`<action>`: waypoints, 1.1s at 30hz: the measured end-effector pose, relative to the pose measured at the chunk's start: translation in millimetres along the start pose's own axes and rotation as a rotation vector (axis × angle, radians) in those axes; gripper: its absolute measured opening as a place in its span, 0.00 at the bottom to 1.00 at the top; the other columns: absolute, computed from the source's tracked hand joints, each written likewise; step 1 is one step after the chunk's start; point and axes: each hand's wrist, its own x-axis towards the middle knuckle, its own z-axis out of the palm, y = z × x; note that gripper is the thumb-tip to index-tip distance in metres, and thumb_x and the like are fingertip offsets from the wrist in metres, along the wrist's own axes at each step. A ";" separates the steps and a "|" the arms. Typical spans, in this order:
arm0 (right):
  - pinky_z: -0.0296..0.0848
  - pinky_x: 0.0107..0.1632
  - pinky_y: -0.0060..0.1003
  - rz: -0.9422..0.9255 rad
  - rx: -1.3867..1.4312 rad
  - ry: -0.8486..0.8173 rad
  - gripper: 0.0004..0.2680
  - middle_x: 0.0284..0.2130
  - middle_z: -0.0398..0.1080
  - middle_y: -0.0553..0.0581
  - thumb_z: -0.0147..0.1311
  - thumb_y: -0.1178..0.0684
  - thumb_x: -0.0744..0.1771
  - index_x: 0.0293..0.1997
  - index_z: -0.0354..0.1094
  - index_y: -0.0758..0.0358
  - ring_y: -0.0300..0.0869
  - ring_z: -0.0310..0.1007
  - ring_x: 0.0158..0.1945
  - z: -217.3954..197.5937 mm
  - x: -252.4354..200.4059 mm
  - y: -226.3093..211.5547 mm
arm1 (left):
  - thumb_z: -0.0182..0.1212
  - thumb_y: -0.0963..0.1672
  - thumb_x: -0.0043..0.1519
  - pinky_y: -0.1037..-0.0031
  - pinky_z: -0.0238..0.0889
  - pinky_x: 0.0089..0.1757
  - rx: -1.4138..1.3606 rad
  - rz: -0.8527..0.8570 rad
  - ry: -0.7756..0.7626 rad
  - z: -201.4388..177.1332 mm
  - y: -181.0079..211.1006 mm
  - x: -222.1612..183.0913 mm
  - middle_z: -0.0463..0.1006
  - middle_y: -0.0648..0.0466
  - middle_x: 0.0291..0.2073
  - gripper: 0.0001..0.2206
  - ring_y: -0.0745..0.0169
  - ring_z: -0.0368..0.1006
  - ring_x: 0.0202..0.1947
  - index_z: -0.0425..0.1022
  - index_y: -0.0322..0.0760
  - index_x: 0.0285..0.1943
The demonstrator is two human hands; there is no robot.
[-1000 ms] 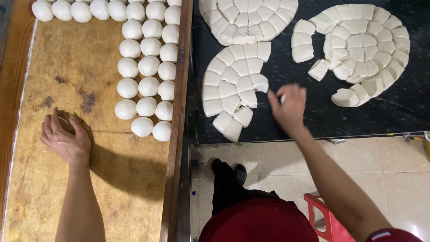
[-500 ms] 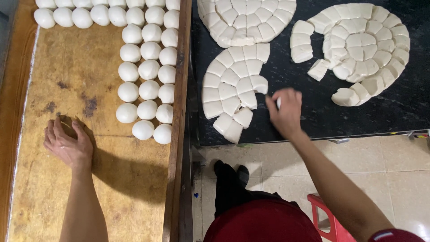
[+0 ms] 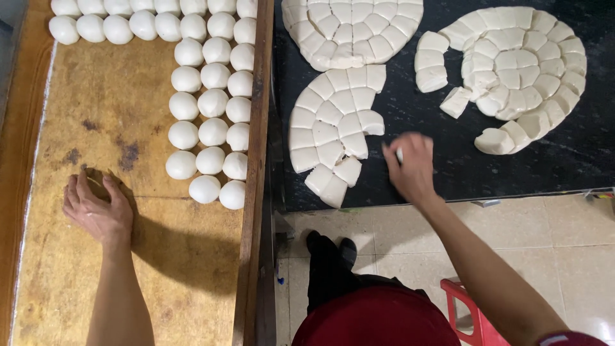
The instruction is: Organizing and shaping small dough balls on a wooden tray from pre-cut dough pieces.
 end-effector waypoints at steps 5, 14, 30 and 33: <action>0.63 0.52 0.46 -0.215 0.002 -0.055 0.09 0.42 0.69 0.59 0.65 0.53 0.68 0.45 0.69 0.65 0.50 0.67 0.46 -8.2 -9.4 59.0 | 0.57 0.52 0.77 0.42 0.46 0.67 -0.007 -0.010 -0.006 2.3 -2.1 -0.2 0.66 0.37 0.72 0.25 0.32 0.53 0.72 0.67 0.28 0.75; 0.65 0.52 0.46 -0.020 0.008 0.049 0.08 0.41 0.69 0.59 0.67 0.52 0.67 0.39 0.68 0.60 0.54 0.68 0.47 -8.8 6.8 2.0 | 0.57 0.51 0.76 0.41 0.46 0.66 -0.015 -0.025 -0.025 0.4 1.4 -0.4 0.64 0.36 0.72 0.25 0.30 0.51 0.71 0.67 0.28 0.75; 0.71 0.52 0.46 0.236 0.065 -0.121 0.19 0.49 0.71 0.65 0.69 0.51 0.66 0.61 0.69 0.69 0.53 0.72 0.51 -38.4 -15.9 20.9 | 0.61 0.49 0.72 0.45 0.46 0.66 -0.065 0.117 0.166 14.9 -12.9 -2.2 0.69 0.35 0.68 0.22 0.33 0.58 0.70 0.72 0.32 0.71; 0.74 0.52 0.39 0.449 0.299 -0.265 0.22 0.50 0.73 0.61 0.69 0.53 0.65 0.66 0.68 0.68 0.47 0.75 0.50 -40.5 -4.4 17.2 | 0.62 0.49 0.71 0.44 0.45 0.66 -0.052 0.076 0.180 12.5 -11.5 -1.0 0.68 0.36 0.68 0.23 0.34 0.58 0.69 0.71 0.32 0.70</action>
